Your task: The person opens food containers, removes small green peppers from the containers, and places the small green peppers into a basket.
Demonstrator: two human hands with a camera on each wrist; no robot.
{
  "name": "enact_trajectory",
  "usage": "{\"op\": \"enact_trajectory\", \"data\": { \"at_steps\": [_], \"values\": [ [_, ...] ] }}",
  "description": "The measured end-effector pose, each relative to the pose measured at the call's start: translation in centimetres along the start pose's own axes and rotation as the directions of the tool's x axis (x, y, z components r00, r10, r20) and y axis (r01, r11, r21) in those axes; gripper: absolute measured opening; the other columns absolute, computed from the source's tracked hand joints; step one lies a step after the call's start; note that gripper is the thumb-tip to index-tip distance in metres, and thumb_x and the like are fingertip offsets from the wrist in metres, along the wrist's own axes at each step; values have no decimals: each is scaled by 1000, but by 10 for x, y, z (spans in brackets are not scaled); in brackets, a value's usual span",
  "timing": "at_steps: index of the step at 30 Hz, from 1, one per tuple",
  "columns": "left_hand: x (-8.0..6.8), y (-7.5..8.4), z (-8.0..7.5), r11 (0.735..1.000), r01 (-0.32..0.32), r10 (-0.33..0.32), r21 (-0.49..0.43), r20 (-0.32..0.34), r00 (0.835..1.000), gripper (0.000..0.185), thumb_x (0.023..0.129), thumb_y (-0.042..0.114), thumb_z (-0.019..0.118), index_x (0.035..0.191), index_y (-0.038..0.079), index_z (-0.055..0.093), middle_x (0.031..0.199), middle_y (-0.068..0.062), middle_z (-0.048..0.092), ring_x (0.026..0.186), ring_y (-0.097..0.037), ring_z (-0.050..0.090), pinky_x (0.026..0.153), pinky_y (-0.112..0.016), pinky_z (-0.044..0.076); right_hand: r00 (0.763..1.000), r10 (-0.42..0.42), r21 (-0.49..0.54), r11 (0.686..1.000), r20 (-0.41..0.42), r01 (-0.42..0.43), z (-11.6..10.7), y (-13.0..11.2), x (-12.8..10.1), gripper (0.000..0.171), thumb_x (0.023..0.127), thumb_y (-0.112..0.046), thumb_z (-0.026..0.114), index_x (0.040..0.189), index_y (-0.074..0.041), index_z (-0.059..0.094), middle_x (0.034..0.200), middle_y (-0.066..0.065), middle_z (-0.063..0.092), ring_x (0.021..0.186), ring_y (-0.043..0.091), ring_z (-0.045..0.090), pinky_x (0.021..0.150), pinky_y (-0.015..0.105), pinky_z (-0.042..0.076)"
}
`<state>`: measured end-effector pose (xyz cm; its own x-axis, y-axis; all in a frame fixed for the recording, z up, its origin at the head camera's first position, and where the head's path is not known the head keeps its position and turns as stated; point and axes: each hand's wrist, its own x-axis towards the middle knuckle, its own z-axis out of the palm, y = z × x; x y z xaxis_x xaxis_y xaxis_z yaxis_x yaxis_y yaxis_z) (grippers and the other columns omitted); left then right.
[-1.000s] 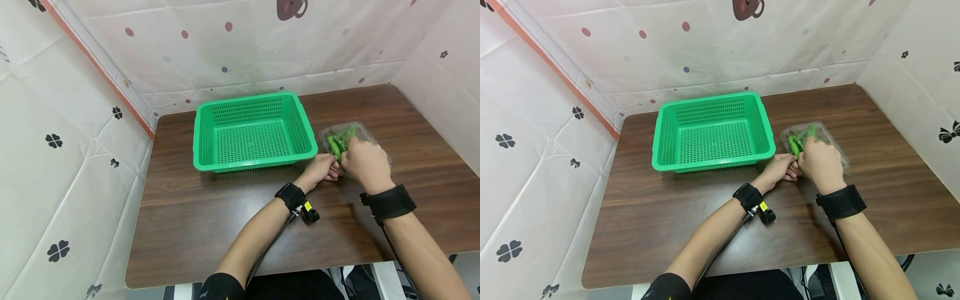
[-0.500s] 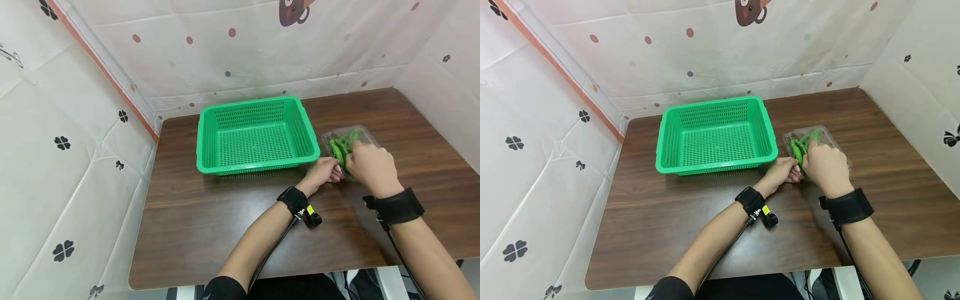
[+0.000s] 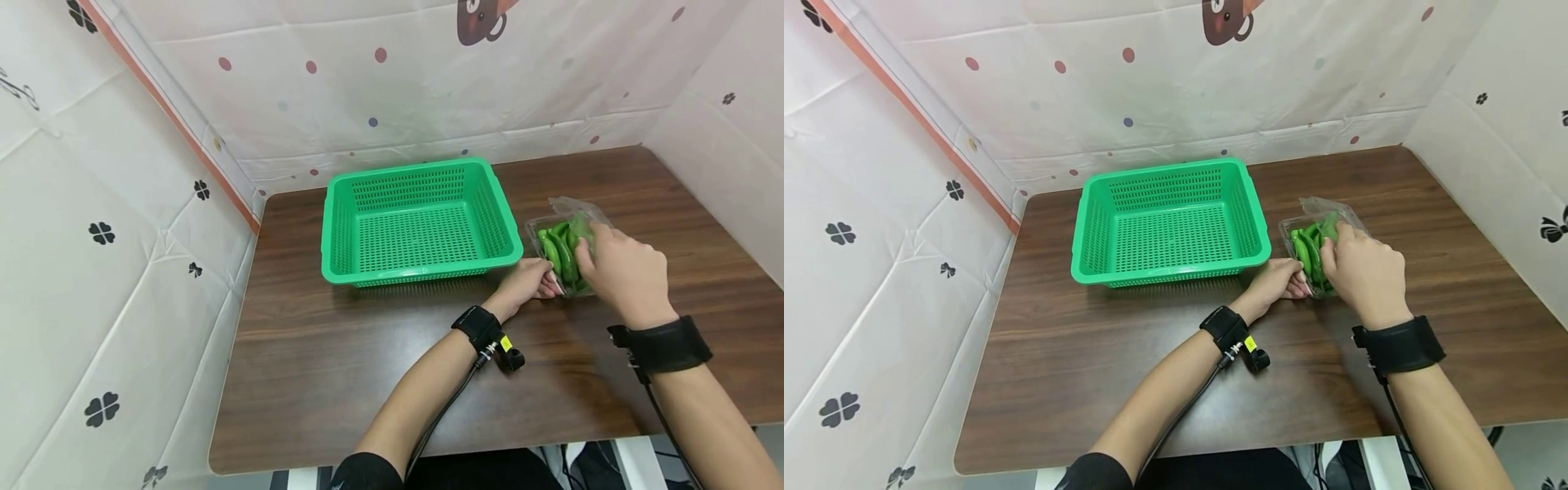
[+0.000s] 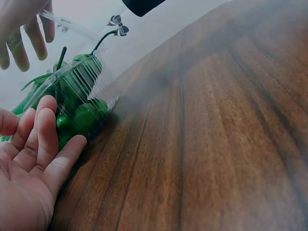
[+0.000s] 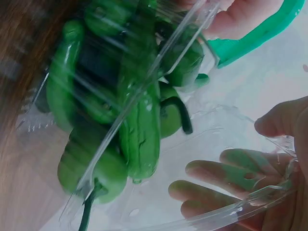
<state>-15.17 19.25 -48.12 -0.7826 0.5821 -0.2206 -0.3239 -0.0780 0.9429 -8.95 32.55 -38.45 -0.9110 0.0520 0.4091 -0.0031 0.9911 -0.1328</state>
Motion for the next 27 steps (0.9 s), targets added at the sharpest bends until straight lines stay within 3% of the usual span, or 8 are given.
{"op": "enact_trajectory", "data": {
  "at_steps": [6,9,19,22,27],
  "values": [
    [-4,1,1,1000,-2,2,-3,4,1000,38,104,18,49,69,9,58,60,0,63,51,-8,58,54,-20,50,997,17,8,1000,73,-18,-6,3,0,48,104,-25,51,149,-11,50,91,35,65,44,43,48,36,53,33],
    [-4,2,2,1000,-4,4,-4,-1,1000,37,104,17,49,68,8,58,60,0,63,51,-8,58,54,-19,49,998,-1,10,1000,66,0,-8,6,1,49,102,-21,52,151,-15,48,87,33,64,46,45,49,38,57,34],
    [-4,2,1,1000,-2,2,-1,7,1000,37,103,17,49,69,8,58,60,0,63,52,-9,59,54,-19,49,992,32,35,999,123,-36,-14,15,4,54,100,-14,48,154,-12,45,56,14,50,42,25,34,39,38,23],
    [-5,3,1,1000,-4,4,3,-2,1000,37,103,17,49,69,8,58,61,0,63,52,-9,59,54,-20,49,993,50,54,997,105,-56,-16,18,5,51,99,-13,45,149,-6,50,57,21,54,41,27,35,38,39,23],
    [-5,4,1,1000,-5,5,10,2,1000,37,103,17,49,69,8,58,61,0,63,52,-9,59,55,-20,50,993,89,85,992,81,-96,-21,24,8,44,97,-9,44,137,5,56,82,41,63,42,38,47,36,50,31]
  ]
}}
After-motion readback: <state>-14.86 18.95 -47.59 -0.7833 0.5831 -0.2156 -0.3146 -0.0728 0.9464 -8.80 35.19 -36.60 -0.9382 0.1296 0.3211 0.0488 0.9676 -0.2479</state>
